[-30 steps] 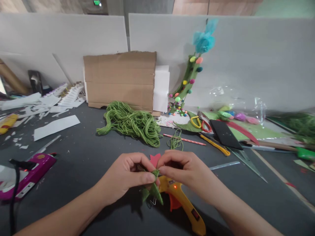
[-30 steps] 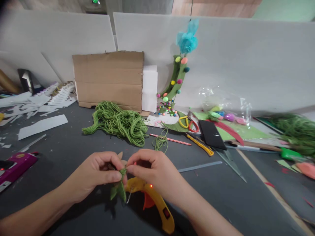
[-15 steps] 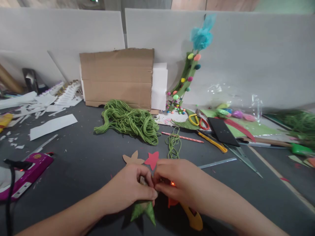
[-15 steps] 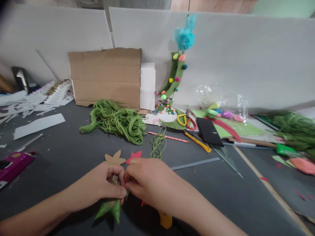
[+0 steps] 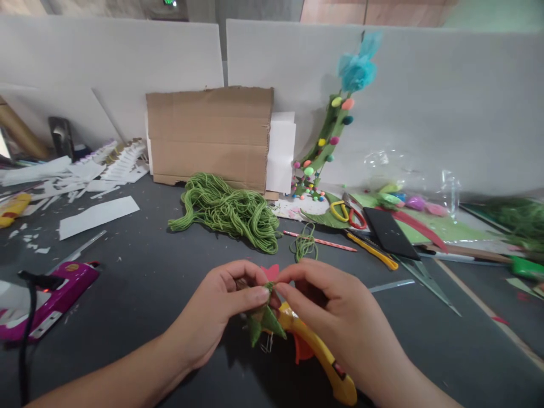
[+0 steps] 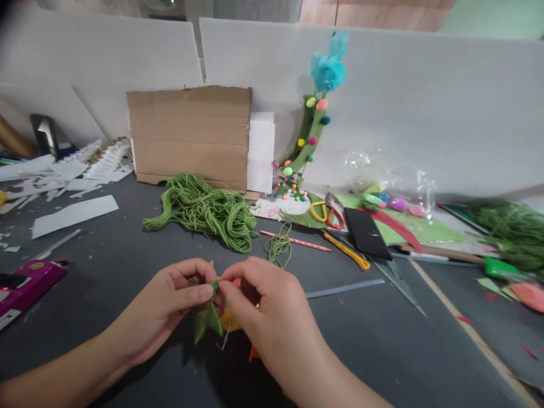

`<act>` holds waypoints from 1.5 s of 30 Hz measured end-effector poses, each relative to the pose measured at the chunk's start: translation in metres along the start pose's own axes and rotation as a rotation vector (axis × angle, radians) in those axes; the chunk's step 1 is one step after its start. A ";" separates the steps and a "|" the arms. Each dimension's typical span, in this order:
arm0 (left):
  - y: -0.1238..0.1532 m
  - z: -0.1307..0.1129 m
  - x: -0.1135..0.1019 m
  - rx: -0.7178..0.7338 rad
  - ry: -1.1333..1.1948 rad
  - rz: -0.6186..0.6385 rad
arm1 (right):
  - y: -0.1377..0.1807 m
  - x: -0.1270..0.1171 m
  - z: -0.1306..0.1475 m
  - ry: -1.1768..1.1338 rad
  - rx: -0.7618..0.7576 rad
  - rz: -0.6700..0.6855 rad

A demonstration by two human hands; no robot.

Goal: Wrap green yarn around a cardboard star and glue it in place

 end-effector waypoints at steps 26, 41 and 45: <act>-0.006 0.010 -0.008 -0.273 0.269 0.252 | 0.006 0.026 -0.009 -1.030 0.420 0.224; -0.002 0.001 -0.004 0.052 -0.096 0.147 | 0.003 0.029 -0.016 -0.973 0.476 0.021; 0.002 -0.010 -0.003 0.245 -0.480 0.094 | 0.004 0.027 -0.015 -0.804 0.485 -0.055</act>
Point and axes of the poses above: each hand's wrist, its own y-axis away from the middle knuckle, its own x-axis out of the palm, z = x × y, the point moved 2 cm from there along -y, towards the middle knuckle, and after that the axes turned 6 degrees about y, right-handed, at the moved point
